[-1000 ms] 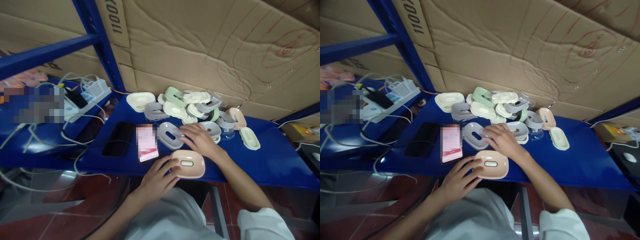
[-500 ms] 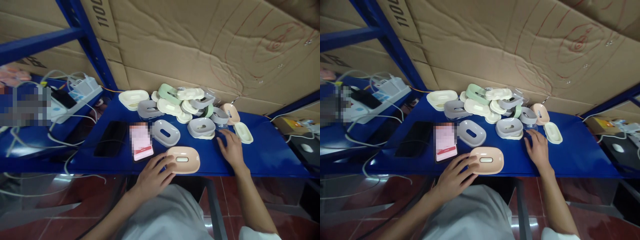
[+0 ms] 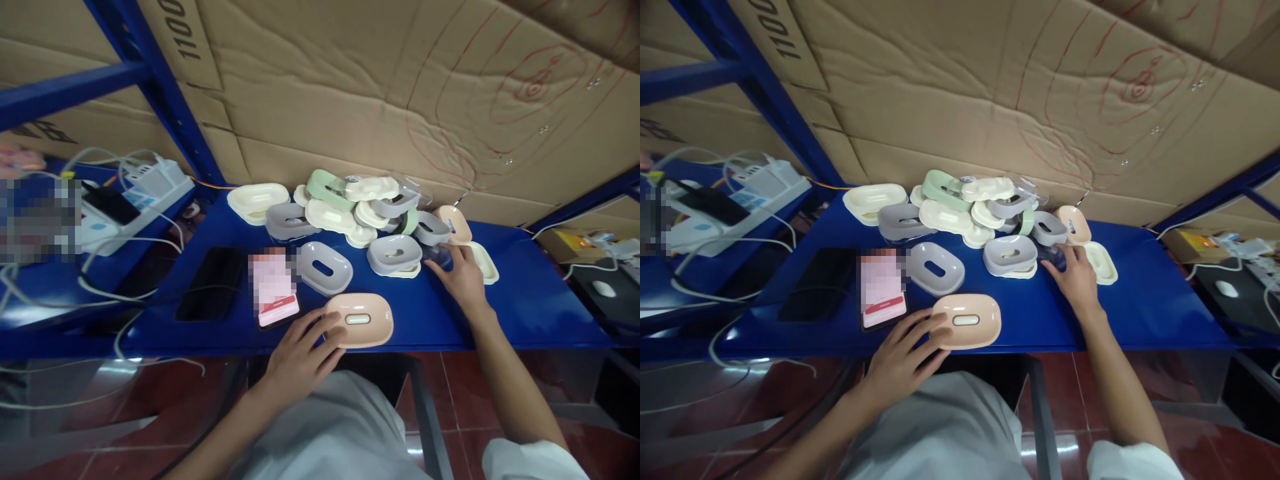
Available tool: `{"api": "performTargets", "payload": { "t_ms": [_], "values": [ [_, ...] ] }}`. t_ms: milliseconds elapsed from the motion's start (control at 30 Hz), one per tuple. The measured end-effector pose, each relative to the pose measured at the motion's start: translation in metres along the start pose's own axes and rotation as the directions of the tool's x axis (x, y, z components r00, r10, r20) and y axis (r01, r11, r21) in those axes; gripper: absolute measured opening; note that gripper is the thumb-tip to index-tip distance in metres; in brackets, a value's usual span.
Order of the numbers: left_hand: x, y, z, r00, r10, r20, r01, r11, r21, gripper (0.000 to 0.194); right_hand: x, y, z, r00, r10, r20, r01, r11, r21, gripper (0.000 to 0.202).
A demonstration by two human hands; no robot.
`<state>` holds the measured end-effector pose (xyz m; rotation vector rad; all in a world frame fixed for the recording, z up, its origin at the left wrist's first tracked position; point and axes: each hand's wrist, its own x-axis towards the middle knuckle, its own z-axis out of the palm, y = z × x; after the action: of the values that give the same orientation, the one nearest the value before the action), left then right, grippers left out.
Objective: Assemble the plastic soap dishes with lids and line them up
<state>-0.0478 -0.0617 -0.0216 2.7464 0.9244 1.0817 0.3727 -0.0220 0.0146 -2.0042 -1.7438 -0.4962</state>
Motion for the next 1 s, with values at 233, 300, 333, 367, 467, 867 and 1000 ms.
{"api": "performTargets", "payload": {
  "t_ms": [233,300,333,367,467,867,1000],
  "values": [
    [0.000,0.000,0.001,1.000,-0.011,0.012,0.012,0.999,-0.041,0.019,-0.018,0.009,-0.036,0.970,0.087,-0.225,-0.023,0.962,0.272,0.037],
    [0.001,0.000,0.000,1.000,-0.015,0.024,0.017,0.998,-0.068,0.020,-0.034,0.007,-0.045,0.962,0.131,-0.238,-0.051,0.947,0.316,0.030],
    [0.001,-0.001,0.000,0.999,-0.018,0.039,0.021,0.996,-0.086,0.021,-0.043,0.004,-0.048,0.959,0.150,-0.239,-0.063,0.939,0.338,0.028],
    [0.001,-0.001,0.000,0.998,-0.022,0.060,0.028,0.994,-0.107,0.021,-0.053,0.000,-0.050,0.957,0.164,-0.241,-0.069,0.930,0.361,0.027],
    [0.002,-0.002,0.000,0.993,-0.050,0.111,0.069,0.981,-0.179,0.024,-0.083,-0.024,-0.050,0.968,0.122,-0.221,-0.009,0.891,0.453,0.033],
    [-0.006,-0.002,0.002,0.963,-0.238,0.126,0.266,0.910,-0.318,0.064,-0.107,-0.118,-0.035,0.834,-0.543,0.097,0.395,0.710,0.583,0.064],
    [-0.008,-0.003,0.004,0.961,-0.246,0.126,0.274,0.908,-0.318,0.061,-0.124,-0.122,-0.034,0.844,-0.532,0.071,0.431,0.752,0.498,0.079]
  ]
}}
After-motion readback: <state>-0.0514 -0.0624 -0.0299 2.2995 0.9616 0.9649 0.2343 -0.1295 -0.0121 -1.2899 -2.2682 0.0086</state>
